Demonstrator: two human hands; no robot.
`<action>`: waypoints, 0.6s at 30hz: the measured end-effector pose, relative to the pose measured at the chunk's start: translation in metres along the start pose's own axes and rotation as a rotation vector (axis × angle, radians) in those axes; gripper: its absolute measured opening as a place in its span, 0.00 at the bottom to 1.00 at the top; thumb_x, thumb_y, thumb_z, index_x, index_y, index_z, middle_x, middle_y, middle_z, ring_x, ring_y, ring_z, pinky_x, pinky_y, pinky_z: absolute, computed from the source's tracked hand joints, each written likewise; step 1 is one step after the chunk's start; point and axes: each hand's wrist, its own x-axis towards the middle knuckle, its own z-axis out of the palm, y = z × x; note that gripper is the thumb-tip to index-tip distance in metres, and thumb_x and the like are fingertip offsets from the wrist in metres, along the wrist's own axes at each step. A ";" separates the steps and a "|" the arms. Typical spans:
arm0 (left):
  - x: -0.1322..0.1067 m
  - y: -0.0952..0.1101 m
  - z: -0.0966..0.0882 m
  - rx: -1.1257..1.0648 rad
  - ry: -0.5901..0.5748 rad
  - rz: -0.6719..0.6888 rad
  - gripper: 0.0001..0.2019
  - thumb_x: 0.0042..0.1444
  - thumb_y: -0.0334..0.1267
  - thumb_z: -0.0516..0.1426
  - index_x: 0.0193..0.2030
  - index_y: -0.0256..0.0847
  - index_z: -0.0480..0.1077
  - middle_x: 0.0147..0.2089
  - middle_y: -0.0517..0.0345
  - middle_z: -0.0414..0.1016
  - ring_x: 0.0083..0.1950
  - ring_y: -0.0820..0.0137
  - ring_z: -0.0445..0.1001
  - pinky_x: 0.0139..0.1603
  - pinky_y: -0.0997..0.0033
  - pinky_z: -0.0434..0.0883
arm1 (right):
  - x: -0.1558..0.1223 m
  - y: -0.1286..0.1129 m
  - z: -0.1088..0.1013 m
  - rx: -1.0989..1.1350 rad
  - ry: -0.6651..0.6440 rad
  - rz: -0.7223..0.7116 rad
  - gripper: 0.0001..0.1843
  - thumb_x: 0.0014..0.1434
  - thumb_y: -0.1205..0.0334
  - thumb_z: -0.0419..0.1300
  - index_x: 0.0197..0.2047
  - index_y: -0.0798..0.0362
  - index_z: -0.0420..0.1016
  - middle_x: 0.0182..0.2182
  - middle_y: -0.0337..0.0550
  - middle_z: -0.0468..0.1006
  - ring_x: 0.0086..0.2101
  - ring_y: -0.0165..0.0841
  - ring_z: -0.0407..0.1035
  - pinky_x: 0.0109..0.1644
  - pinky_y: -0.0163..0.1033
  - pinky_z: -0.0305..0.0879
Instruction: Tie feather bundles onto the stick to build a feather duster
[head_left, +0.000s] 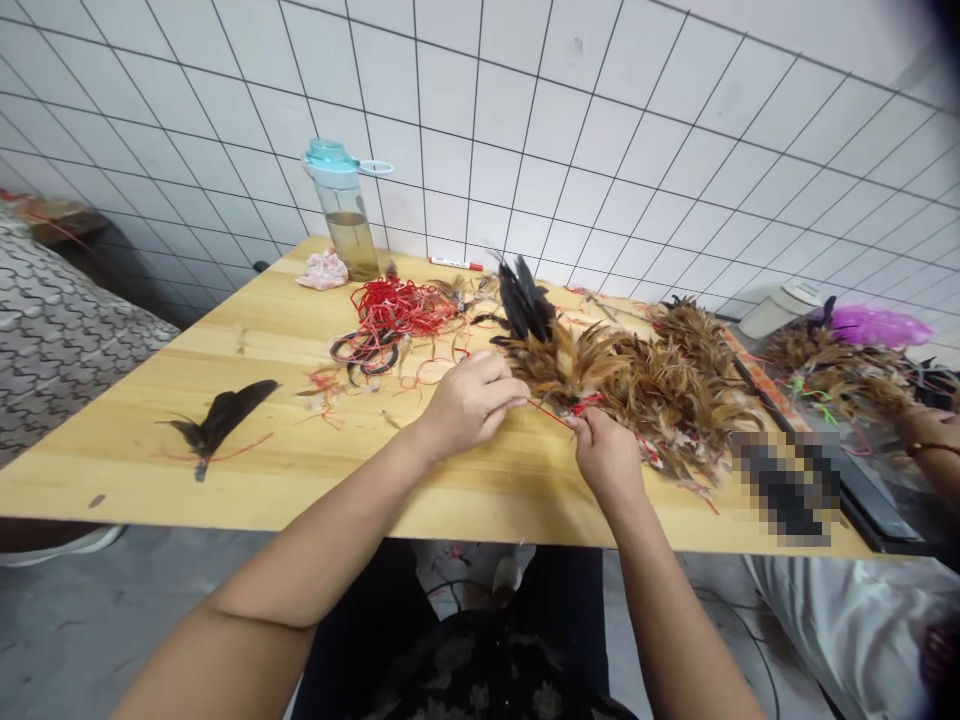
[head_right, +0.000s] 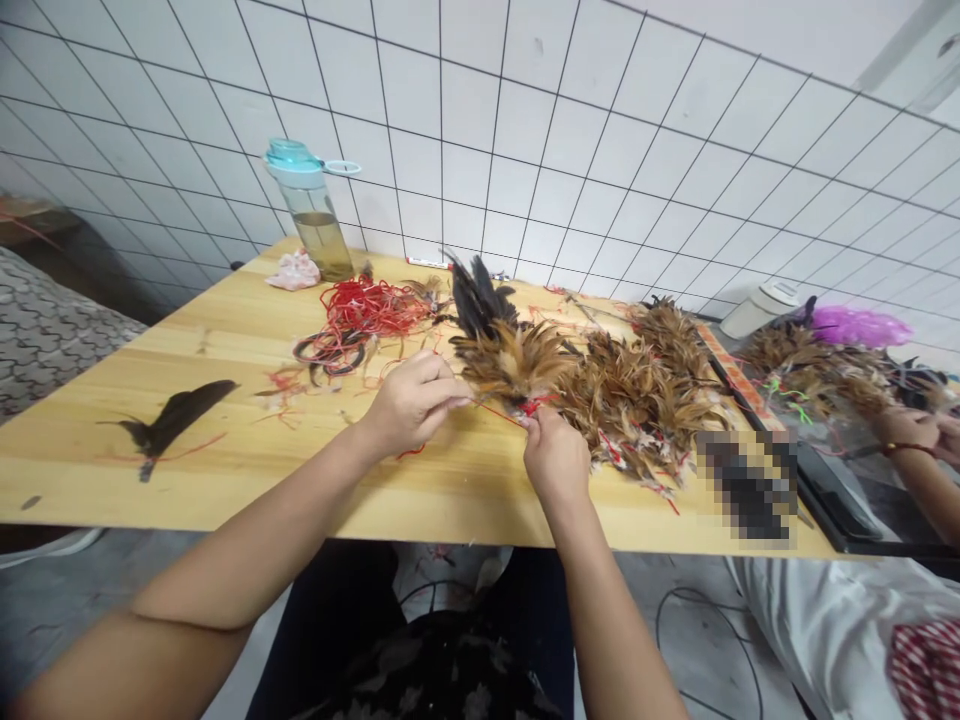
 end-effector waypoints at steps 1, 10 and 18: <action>0.003 0.001 -0.003 0.036 0.010 0.040 0.09 0.62 0.33 0.53 0.35 0.39 0.74 0.29 0.56 0.68 0.32 0.70 0.62 0.34 0.69 0.61 | -0.004 -0.001 0.001 -0.064 -0.019 0.004 0.13 0.66 0.60 0.49 0.37 0.53 0.73 0.32 0.48 0.79 0.30 0.36 0.71 0.32 0.37 0.50; 0.036 -0.010 -0.010 0.121 -0.158 0.129 0.13 0.63 0.36 0.51 0.32 0.41 0.76 0.30 0.54 0.68 0.35 0.68 0.64 0.35 0.68 0.61 | -0.033 -0.001 0.013 -0.264 -0.162 -0.224 0.12 0.66 0.62 0.49 0.38 0.54 0.73 0.33 0.51 0.80 0.33 0.38 0.74 0.29 0.38 0.49; 0.038 -0.073 -0.004 -0.412 -0.398 -0.315 0.07 0.54 0.39 0.60 0.32 0.36 0.76 0.32 0.56 0.74 0.36 0.70 0.70 0.40 0.69 0.65 | -0.048 0.015 -0.014 0.330 -0.221 -0.418 0.13 0.62 0.63 0.49 0.28 0.52 0.68 0.24 0.43 0.75 0.27 0.32 0.68 0.31 0.35 0.58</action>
